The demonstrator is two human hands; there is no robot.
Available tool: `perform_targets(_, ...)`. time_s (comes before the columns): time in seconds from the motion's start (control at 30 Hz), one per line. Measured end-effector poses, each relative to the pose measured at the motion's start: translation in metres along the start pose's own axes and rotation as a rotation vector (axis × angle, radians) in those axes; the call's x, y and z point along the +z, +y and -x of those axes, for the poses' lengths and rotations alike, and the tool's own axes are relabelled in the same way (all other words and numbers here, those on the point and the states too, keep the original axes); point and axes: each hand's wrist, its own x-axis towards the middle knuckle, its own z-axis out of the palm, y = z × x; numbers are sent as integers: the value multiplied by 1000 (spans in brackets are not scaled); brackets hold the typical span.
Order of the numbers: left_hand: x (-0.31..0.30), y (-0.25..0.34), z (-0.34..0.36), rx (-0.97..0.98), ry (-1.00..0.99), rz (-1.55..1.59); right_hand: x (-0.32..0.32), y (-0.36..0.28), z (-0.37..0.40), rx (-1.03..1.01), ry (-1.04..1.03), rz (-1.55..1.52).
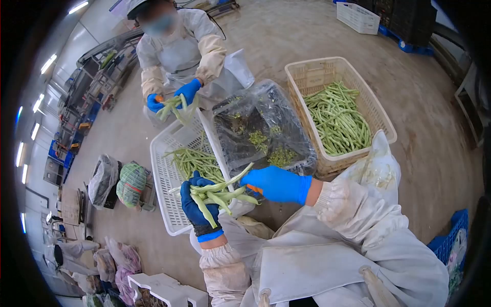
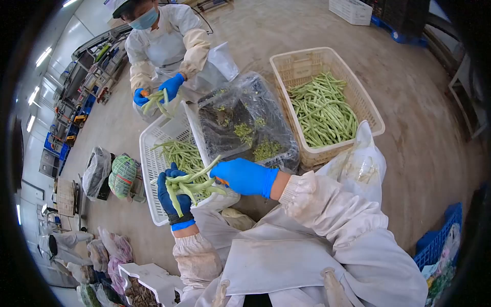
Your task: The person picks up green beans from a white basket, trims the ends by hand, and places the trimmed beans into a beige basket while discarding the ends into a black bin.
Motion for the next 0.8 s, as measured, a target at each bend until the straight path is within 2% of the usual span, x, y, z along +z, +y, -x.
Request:
perform_targets(0.07,3,-1,2,-32,3,41,6,3,3,-162,62,276)
perform_targets(0.2,-1,-1,1,-62,-46,115,12,13,8,-140,211,262)
perform_targets(0.27,-1,-1,-1,86,-32,126,8,25,7,249,575,-778)
perform_targets(0.3,-8,10,-1,220,-66,-112,-8,40,12,343,682,-805)
perform_targets(0.33,-12,20,-2,247,-86,-106,-26,60,19,439,793,-835)
perform_targets(0.37,-13,29,-4,270,-110,-101,-31,78,24,438,796,-841)
perform_targets(0.4,-13,35,-5,286,-25,-80,-33,95,30,350,764,-356)
perform_targets(0.43,-13,34,-5,284,-30,-80,-35,104,31,251,703,128)
perform_targets(0.47,-14,32,-4,260,-64,0,-29,87,29,200,652,370)
perform_targets(0.53,-14,25,-2,199,-85,214,-16,54,21,8,465,61)
perform_targets(0.6,-17,19,-5,196,-98,215,-8,1,17,141,254,-256)
perform_targets(0.63,-16,16,-5,192,-111,213,-4,-9,16,143,255,-260)
perform_targets(0.7,-14,15,-5,203,-78,178,1,-18,13,189,121,-223)
perform_targets(0.8,-13,13,-3,219,-138,94,12,-12,10,179,188,-207)
